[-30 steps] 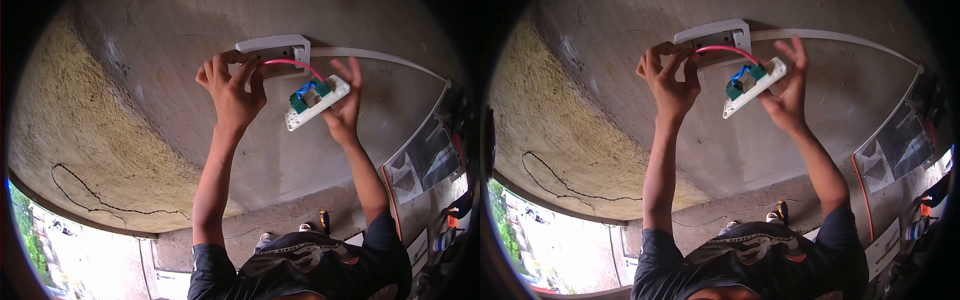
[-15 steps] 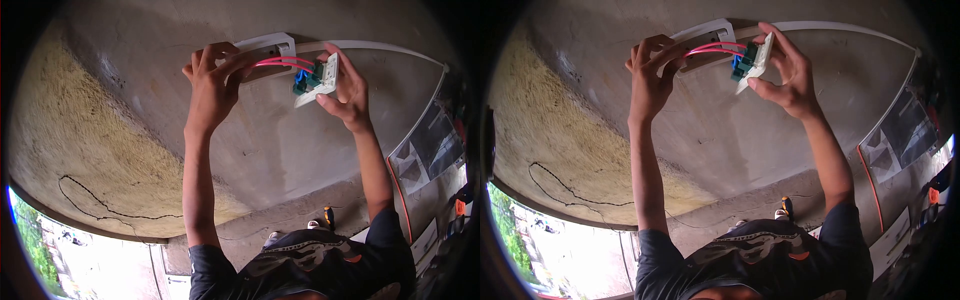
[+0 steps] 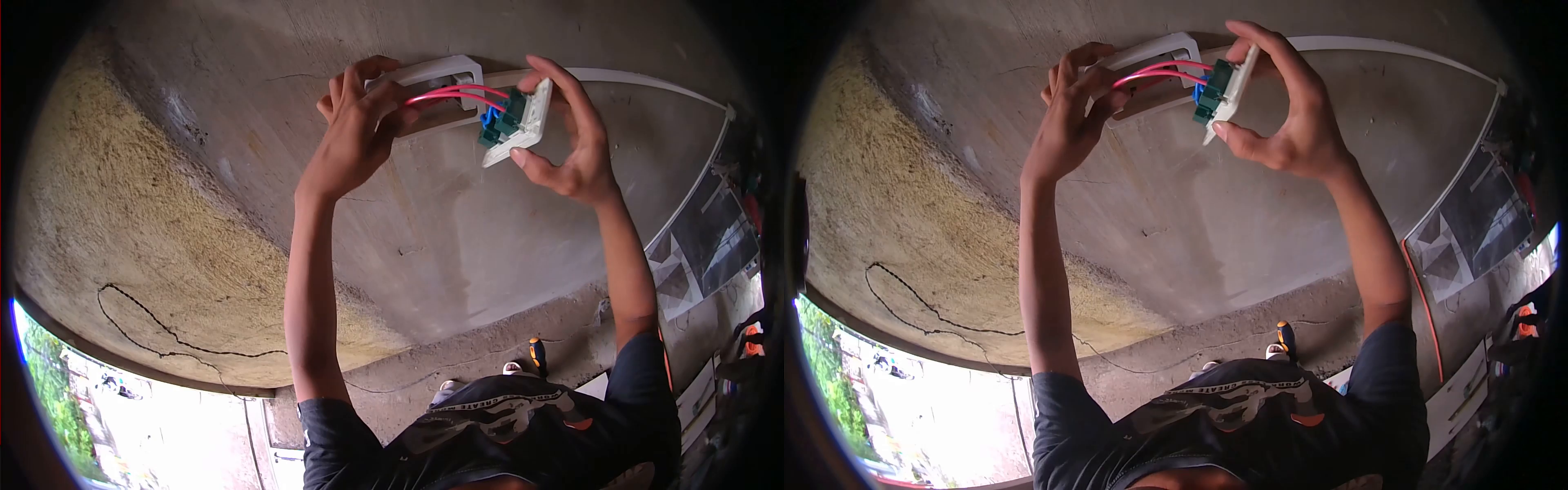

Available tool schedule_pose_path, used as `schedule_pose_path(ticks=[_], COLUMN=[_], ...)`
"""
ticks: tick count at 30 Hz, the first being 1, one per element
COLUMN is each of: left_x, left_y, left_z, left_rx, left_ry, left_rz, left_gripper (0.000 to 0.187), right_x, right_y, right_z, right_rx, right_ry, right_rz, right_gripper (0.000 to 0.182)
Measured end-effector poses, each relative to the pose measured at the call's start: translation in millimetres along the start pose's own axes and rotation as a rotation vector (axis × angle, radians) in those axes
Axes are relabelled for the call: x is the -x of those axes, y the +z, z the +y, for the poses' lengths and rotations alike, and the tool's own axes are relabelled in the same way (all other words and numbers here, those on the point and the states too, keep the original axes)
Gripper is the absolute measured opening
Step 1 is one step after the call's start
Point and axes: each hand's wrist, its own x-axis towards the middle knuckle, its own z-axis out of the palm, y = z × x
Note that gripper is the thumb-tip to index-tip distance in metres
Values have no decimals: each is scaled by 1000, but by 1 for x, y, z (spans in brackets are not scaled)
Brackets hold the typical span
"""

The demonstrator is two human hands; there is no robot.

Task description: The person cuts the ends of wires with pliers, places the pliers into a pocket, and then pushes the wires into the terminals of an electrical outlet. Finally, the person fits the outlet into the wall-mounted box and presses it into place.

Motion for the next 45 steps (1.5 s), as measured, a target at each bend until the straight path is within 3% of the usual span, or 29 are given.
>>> schedule_pose_path(ticks=[3,6,8,9,12,22,27,30,33,38,40,45], left_x=[-8,-9,-5,-3,-4,-1,-4,-8,-12,-8,-4,-3], left_y=[-2,1,15,24,39,29,18,11,11,11,20,28], left_z=[-3,-4,0,2,12,19,21,12,6,16,17,9], left_rx=[-4,-109,-131,-128,-262,-568,-519,-338,-278,-392,-559,-703], left_ry=[-55,89,101,104,93,75,89,79,167,154,148,242], left_rz=[-55,78,409,405,679,520,353,422,366,308,340,354], left_gripper=[22,23,18,18,11,10,9,13,18,11,6,5], right_x=[8,13,13,13,1,-49,-47,-40,-33,-31,-32,-23], right_y=[5,9,12,12,5,-18,-17,-15,-16,-10,-10,1], right_z=[4,5,4,3,2,-6,0,-3,-8,1,4,30], right_rx=[-56,-94,-92,-91,-53,34,51,73,78,105,-26,-108], right_ry=[64,118,129,139,88,172,123,68,67,-6,164,126], right_rz=[36,42,45,44,-9,-347,-392,-373,-351,-286,-368,-391], right_gripper=[62,51,50,50,48,45,47,48,50,53,54,54])
